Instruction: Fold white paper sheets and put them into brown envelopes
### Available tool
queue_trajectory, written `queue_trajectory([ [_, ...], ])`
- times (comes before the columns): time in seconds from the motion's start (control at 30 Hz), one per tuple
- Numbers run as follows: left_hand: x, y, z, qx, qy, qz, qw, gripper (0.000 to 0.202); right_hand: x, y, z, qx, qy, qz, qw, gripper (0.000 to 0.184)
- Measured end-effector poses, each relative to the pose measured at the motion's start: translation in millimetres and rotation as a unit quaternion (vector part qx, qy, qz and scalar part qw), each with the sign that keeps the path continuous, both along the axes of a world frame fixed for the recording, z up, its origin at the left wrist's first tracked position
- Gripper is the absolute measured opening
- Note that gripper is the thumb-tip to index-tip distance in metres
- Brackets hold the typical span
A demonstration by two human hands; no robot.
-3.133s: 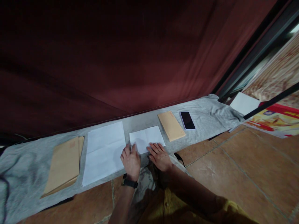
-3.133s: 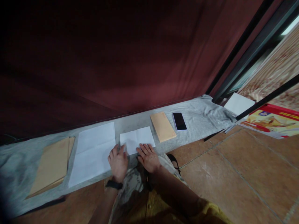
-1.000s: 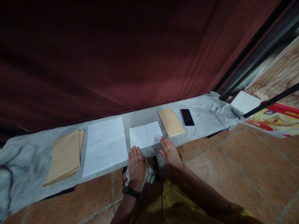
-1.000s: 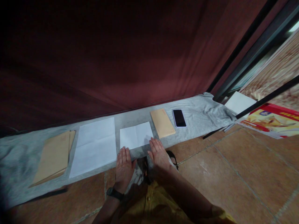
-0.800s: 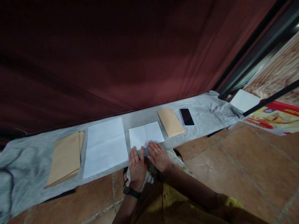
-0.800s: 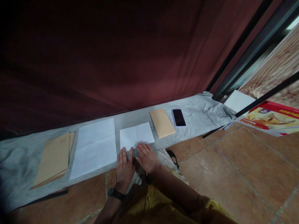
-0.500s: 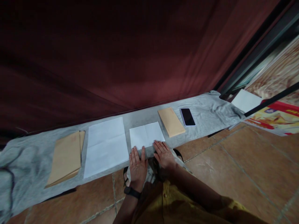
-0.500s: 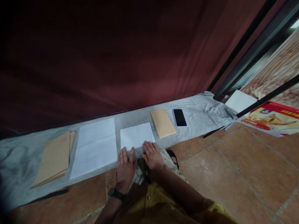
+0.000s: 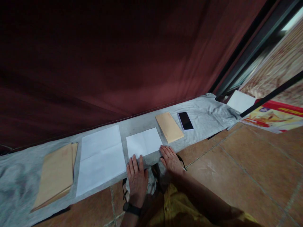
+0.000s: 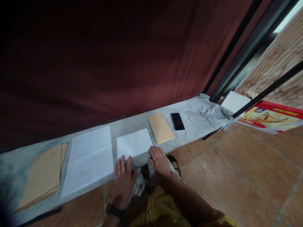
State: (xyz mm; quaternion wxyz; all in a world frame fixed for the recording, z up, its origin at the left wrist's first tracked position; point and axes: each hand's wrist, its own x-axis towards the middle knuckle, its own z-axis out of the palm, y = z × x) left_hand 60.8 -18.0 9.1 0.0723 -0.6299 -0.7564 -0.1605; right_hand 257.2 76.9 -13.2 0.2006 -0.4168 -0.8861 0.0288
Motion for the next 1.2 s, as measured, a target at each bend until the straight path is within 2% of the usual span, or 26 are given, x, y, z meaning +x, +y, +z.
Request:
queue_trajectory([
  [0.07, 11, 3, 4.1, -0.003, -0.003, -0.014, 1.000, 0.069, 0, 0, -0.8, 0.003, 0.003, 0.002, 1.000, 0.055],
  [0.17, 31, 11, 6.5, -0.018, -0.006, -0.070, 0.997, 0.070, 0, 0, -1.0, 0.003, 0.008, 0.007, 1.000, 0.056],
  [0.23, 41, 17, 4.7, -0.028, -0.007, -0.100, 0.995, 0.068, 1, 0, -0.6, -0.001, 0.011, 0.010, 1.000, 0.055],
  [0.33, 48, 26, -0.3, -0.039, -0.003, -0.107, 0.994, 0.065, 5, 0, 0.6, -0.011, 0.015, 0.011, 1.000, 0.053],
  [0.5, 43, 30, -7.8, -0.057, 0.016, -0.111, 0.992, 0.060, -1, -2, 11.1, -0.021, 0.030, -0.011, 0.999, 0.051],
  [0.57, 41, 31, -12.3, -0.061, 0.025, -0.116, 0.991, 0.060, -15, -3, 18.9, -0.023, 0.046, -0.016, 0.999, 0.052],
  [0.67, 40, 31, -20.9, -0.051, 0.033, -0.134, 0.989, 0.063, -42, -5, 27.6, -0.038, 0.057, 0.031, 0.997, 0.050],
  [0.8, 29, 26, -25.6, -0.033, 0.033, -0.130, 0.990, 0.064, -62, -7, 24.2, -0.060, 0.049, 0.028, 0.997, 0.048],
  [1.03, 2, 12, -10.2, -0.007, 0.032, -0.068, 0.997, 0.070, -49, -7, 11.6, -0.052, 0.042, 0.046, 0.997, 0.051],
  [1.2, -2, 13, -9.0, 0.000, 0.001, -0.058, 0.998, 0.074, -39, -6, 11.1, -0.047, 0.037, 0.044, 0.997, 0.050],
])
